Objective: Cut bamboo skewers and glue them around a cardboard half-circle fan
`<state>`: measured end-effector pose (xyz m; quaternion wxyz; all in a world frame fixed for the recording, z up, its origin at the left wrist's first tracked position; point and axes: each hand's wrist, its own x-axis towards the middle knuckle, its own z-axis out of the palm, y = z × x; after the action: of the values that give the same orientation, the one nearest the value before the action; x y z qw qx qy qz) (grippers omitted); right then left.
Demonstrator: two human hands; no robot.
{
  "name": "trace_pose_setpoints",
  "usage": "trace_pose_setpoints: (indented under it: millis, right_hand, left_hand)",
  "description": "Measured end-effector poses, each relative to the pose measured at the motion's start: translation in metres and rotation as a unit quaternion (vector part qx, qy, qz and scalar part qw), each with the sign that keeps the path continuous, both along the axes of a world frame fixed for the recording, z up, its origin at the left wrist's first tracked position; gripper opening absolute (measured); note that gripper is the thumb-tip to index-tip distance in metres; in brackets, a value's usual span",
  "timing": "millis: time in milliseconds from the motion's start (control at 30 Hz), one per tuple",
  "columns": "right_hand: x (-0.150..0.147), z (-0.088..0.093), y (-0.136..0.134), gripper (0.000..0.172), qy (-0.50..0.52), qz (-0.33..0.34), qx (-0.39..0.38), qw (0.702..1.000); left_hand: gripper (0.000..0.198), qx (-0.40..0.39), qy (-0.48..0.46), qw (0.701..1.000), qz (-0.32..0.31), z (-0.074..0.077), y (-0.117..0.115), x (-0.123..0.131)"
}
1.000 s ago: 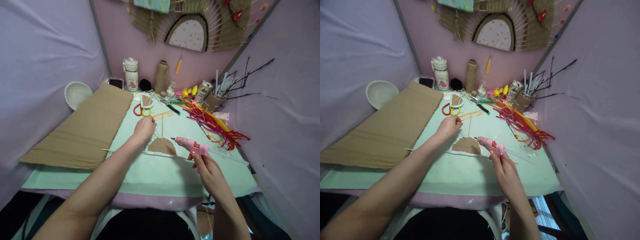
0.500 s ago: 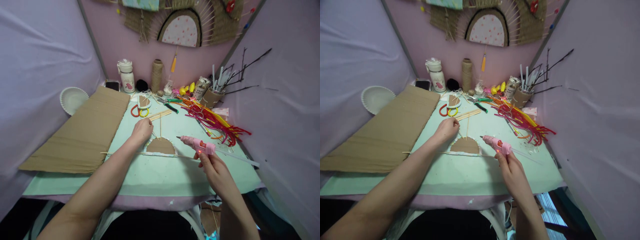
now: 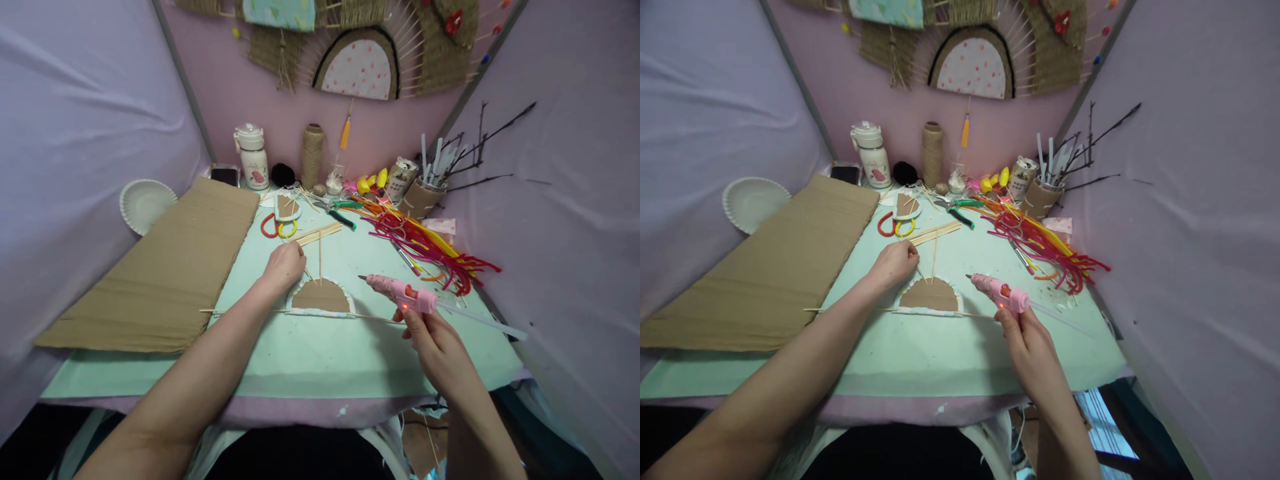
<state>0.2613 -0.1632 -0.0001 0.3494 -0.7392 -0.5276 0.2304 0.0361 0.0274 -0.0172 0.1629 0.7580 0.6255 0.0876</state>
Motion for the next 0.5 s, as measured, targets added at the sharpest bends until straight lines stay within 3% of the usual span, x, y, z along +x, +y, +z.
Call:
trace_pose_setpoints:
  millis: [267,500]
  right_hand:
    - [0.02,0.0,-0.004,0.046,-0.044,-0.042,0.029,0.998]
    - [0.056,-0.005,-0.016,0.045,-0.093,-0.081,0.021,0.992]
  left_hand:
    - [0.025,0.003,-0.002,1.0,0.003,-0.001,-0.003,0.001]
    - [0.027,0.009,0.014,1.0,0.002,0.001,-0.004,0.002]
